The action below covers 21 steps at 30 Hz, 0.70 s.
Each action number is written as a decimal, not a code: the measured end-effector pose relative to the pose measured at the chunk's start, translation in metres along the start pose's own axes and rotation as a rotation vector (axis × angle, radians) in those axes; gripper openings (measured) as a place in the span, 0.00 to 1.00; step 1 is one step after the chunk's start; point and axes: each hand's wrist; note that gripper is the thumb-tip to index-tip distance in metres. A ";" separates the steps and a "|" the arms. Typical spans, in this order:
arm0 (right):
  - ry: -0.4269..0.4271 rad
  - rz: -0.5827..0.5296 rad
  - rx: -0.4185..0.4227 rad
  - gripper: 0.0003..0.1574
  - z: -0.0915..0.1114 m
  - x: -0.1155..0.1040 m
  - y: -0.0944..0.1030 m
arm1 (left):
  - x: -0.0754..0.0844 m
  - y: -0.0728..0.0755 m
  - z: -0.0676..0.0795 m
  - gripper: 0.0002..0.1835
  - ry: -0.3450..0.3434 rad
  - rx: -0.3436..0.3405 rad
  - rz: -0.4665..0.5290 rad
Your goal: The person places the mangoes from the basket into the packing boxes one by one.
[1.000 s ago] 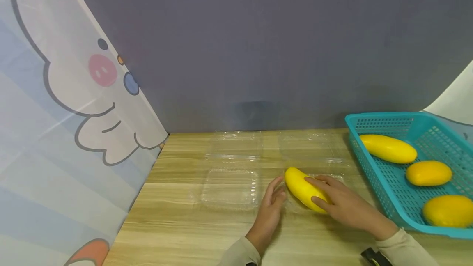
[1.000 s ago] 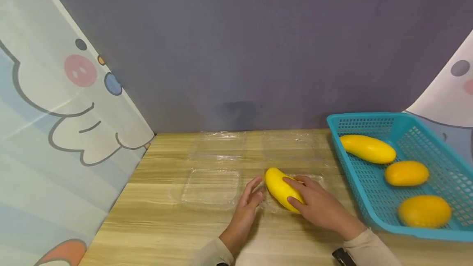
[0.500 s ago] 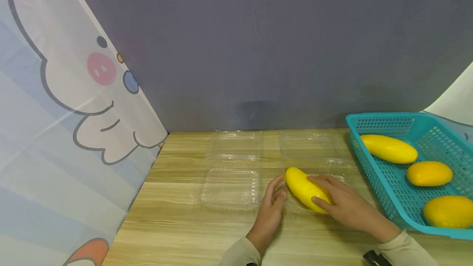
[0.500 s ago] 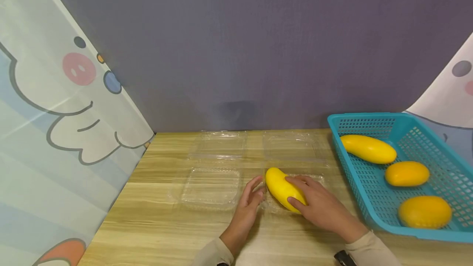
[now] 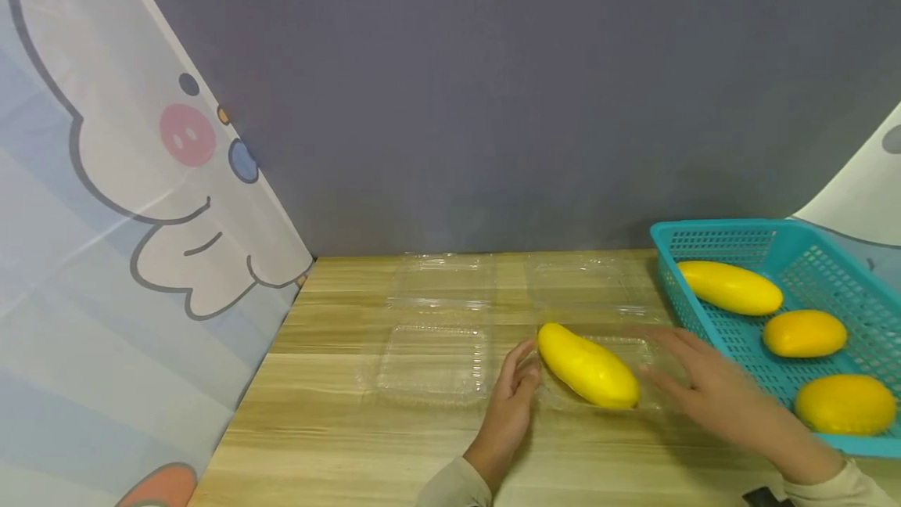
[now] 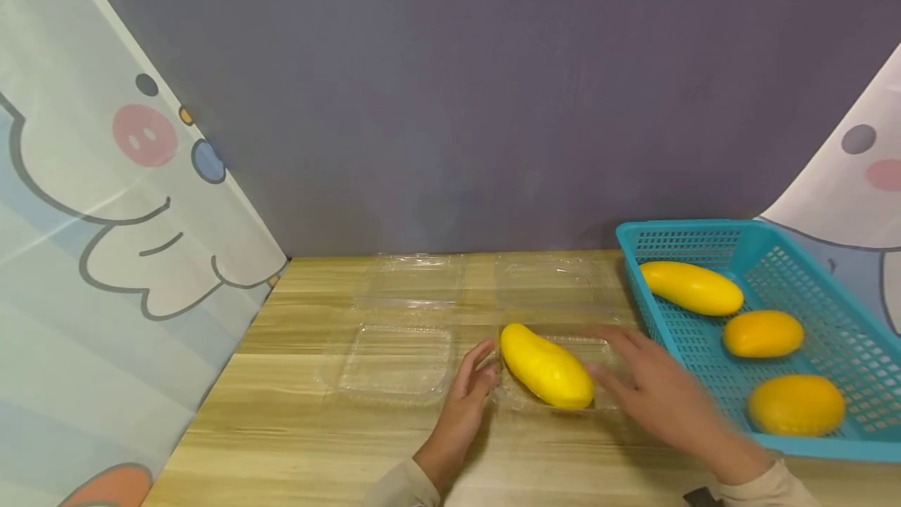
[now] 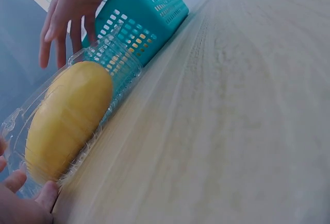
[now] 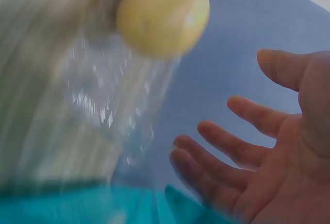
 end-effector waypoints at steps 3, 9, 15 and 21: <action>-0.034 -0.018 -0.023 0.33 0.004 0.011 0.016 | 0.000 0.001 0.000 0.22 0.002 -0.002 -0.003; -0.072 0.045 -0.003 0.33 0.012 0.030 0.040 | 0.001 0.002 0.000 0.21 0.009 0.010 -0.008; -0.161 0.091 -0.016 0.34 0.029 0.056 0.051 | 0.000 0.001 0.000 0.21 0.015 0.019 -0.003; -0.304 0.152 -0.164 0.42 0.041 0.091 0.059 | -0.002 0.000 0.000 0.21 0.010 0.017 -0.003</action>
Point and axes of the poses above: each hand's wrist, its own z-axis away from the middle knuckle, its own y-axis out of the back of the hand, x = y × z, and after that the axes turned 12 degrees about y, right-handed
